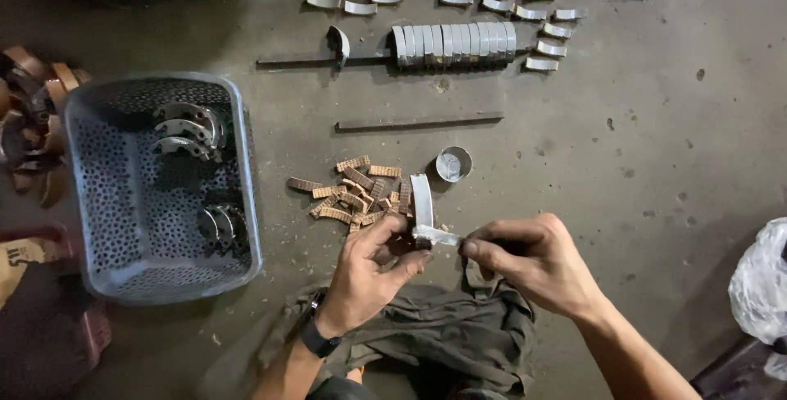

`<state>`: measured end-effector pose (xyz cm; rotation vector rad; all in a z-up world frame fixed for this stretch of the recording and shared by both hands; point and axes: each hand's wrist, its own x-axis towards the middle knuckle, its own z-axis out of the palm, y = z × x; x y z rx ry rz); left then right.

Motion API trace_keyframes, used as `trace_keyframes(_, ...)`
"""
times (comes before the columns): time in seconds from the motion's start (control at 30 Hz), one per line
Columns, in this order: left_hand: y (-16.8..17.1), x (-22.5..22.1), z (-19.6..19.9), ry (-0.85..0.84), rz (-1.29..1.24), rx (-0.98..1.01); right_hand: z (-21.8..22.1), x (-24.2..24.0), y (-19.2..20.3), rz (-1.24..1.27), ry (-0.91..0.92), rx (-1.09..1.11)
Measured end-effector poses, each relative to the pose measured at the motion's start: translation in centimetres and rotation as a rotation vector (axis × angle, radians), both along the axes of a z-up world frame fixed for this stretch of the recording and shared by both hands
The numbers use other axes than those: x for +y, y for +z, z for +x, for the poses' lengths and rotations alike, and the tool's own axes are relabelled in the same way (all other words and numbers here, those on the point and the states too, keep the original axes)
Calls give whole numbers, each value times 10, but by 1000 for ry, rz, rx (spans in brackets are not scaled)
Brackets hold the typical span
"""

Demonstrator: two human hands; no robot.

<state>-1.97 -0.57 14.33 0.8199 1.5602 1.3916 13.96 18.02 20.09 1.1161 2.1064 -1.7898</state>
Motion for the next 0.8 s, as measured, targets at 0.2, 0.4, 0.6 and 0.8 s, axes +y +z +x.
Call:
trace_keyframes(0.2,-1,-4,7,21,59,64,-5,3,-7,38,9,-62)
trace_keyframes(0.4,-8,-6,5,72,-120,-60,7,0,3,300,7,82)
trace_keyframes(0.6,-10,-7,3,41,133,-44,10,-16,16,633,187,252)
trace_keyframes(0.8,3,-5,-1,19,71,244,0,-14,21,519,148,216)
